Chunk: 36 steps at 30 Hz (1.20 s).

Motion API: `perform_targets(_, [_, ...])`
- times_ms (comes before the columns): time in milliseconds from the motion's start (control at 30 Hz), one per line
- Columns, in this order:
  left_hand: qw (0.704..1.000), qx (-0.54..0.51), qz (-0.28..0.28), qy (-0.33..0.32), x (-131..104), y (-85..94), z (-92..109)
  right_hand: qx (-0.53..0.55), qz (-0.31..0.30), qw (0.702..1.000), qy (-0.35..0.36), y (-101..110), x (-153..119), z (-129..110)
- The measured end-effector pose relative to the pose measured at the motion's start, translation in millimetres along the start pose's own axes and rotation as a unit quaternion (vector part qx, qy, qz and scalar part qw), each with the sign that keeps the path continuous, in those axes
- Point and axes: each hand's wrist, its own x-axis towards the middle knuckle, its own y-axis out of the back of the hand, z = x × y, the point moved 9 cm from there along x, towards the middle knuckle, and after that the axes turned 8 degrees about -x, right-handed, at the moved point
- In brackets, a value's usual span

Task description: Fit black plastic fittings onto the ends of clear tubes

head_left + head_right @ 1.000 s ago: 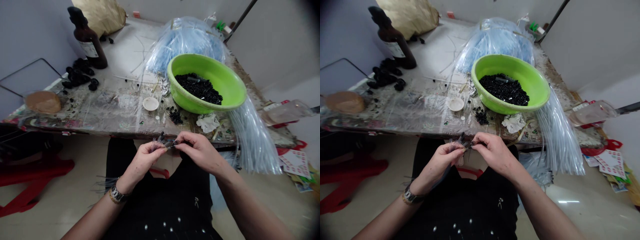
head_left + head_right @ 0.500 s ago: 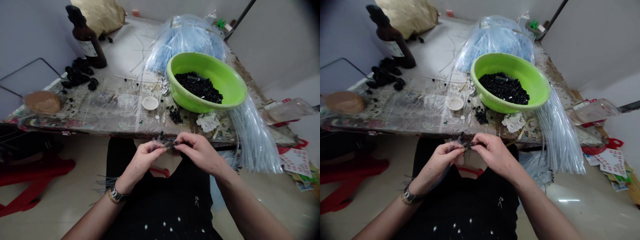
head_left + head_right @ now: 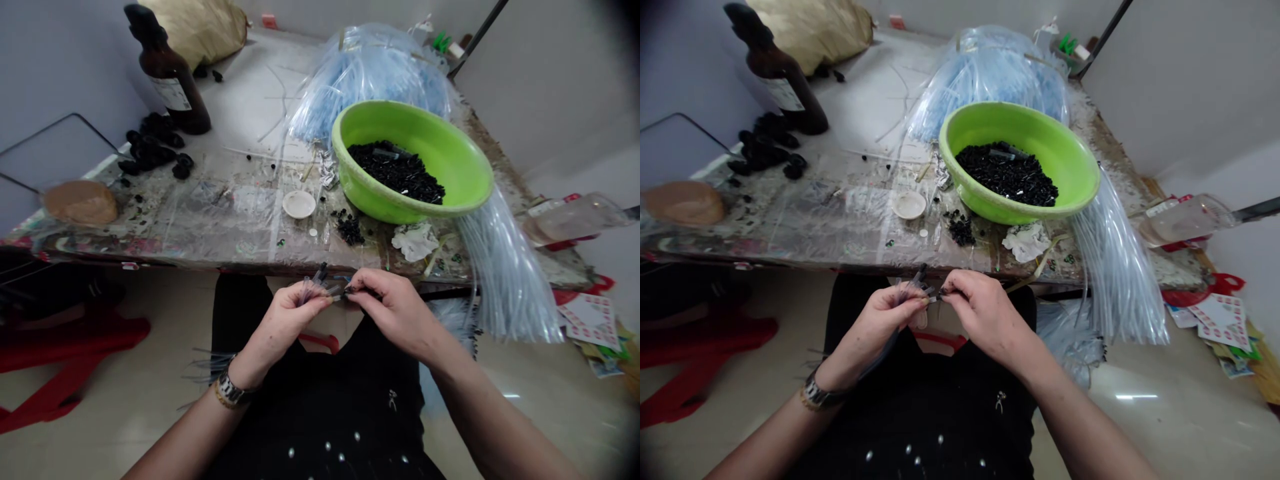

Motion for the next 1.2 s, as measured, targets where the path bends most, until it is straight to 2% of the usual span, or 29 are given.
perform_targets(100, [1.0, 0.001, 0.001, -0.003, -0.2, -0.3, 0.4, -0.003, 0.016, 1.0, 0.003, -0.5, -1.9, 0.3])
perform_targets(233, [1.0, -0.002, -0.007, 0.005, -0.5, -2.2, -1.1, 0.032, 0.007, 0.999, -0.01, -3.3, -2.6, 3.9])
perform_targets(433, [1.0, 0.005, -0.01, -0.001, -0.8, -4.6, -3.4, 0.03, -0.006, 0.999, -0.009, -8.1, -3.4, 5.0])
perform_targets(733, [0.999, -0.024, 0.021, 0.014, 1.9, -2.3, -14.8, 0.028, 0.027, 0.999, -0.02, -18.6, -6.0, 13.8])
perform_targets(867, [0.999, -0.014, 0.023, 0.02, 2.8, -0.9, -17.8, 0.101, 0.031, 0.993, -0.054, -22.8, -5.3, 25.4])
perform_targets(1000, [0.999, -0.024, 0.018, 0.026, 4.6, 2.6, -18.6, 0.237, 0.025, 0.968, -0.084, -27.7, -5.0, 38.5])
perform_targets(1067, [0.999, -0.028, 0.021, 0.02, 5.9, 6.1, -17.0, 0.27, 0.031, 0.959, -0.085, -26.5, -5.6, 42.0])
perform_targets(1200, [0.999, -0.029, 0.012, 0.024, 6.3, 5.8, -17.0, 0.174, 0.046, 0.982, -0.049, -16.9, -6.2, 37.8])
